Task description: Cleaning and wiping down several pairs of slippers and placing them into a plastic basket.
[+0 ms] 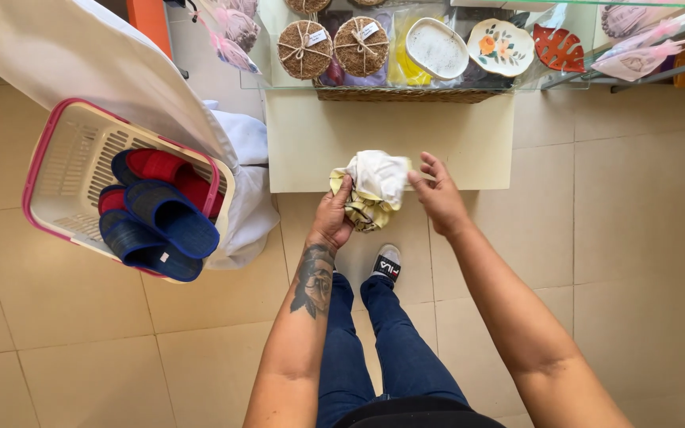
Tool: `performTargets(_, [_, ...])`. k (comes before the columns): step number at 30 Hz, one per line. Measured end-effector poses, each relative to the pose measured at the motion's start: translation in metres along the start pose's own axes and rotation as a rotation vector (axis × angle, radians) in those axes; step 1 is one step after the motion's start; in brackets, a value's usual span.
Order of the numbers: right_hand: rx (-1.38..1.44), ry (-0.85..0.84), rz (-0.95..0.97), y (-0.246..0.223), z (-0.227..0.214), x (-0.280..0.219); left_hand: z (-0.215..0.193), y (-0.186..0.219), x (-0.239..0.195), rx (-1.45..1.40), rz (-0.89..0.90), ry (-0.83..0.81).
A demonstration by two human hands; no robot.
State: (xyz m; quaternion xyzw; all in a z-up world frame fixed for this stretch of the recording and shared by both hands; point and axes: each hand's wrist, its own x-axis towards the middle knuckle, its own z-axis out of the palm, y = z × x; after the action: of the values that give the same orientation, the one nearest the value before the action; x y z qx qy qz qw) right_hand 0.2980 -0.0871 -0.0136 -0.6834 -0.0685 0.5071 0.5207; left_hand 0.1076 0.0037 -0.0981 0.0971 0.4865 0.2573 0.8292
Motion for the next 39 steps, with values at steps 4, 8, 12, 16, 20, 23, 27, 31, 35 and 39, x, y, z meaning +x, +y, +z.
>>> performTargets(4, [-0.281,-0.095,-0.149,0.010,0.037,-0.019,0.018,0.017,-0.012,0.023,0.019,-0.016])
performTargets(8, [0.003,-0.077,-0.029,0.029,0.052,-0.002,0.007,0.026,-0.019,0.070,0.044,-0.072])
performTargets(12, [0.165,-0.043,0.026,0.016,0.048,-0.003,0.006,0.058,-0.048,0.109,0.067,-0.156])
performTargets(16, [-0.316,-0.183,-0.224,-0.010,0.068,-0.031,-0.011,0.056,-0.038,0.120,0.020,-0.175])
performTargets(20, [-0.061,-0.291,-0.119,-0.003,0.100,-0.048,0.009,0.074,-0.062,0.028,-0.045,-0.211])
performTargets(23, [0.063,-0.125,-0.180,0.031,0.104,-0.025,-0.032,0.056,-0.037,0.115,0.022,-0.214])
performTargets(27, [0.152,-0.076,-0.157,0.052,0.104,-0.010,-0.039,0.053,-0.035,0.157,0.082,-0.166])
performTargets(31, [0.172,-0.051,-0.143,0.068,0.094,-0.001,-0.034,0.061,-0.046,0.355,0.102,-0.198])
performTargets(35, [0.012,-0.158,-0.147,0.053,0.105,-0.015,-0.027,0.067,-0.050,0.726,0.199,-0.169])
performTargets(39, [-0.350,-0.320,-0.150,0.082,0.086,0.018,-0.066,0.053,-0.002,0.840,0.235,-0.175])
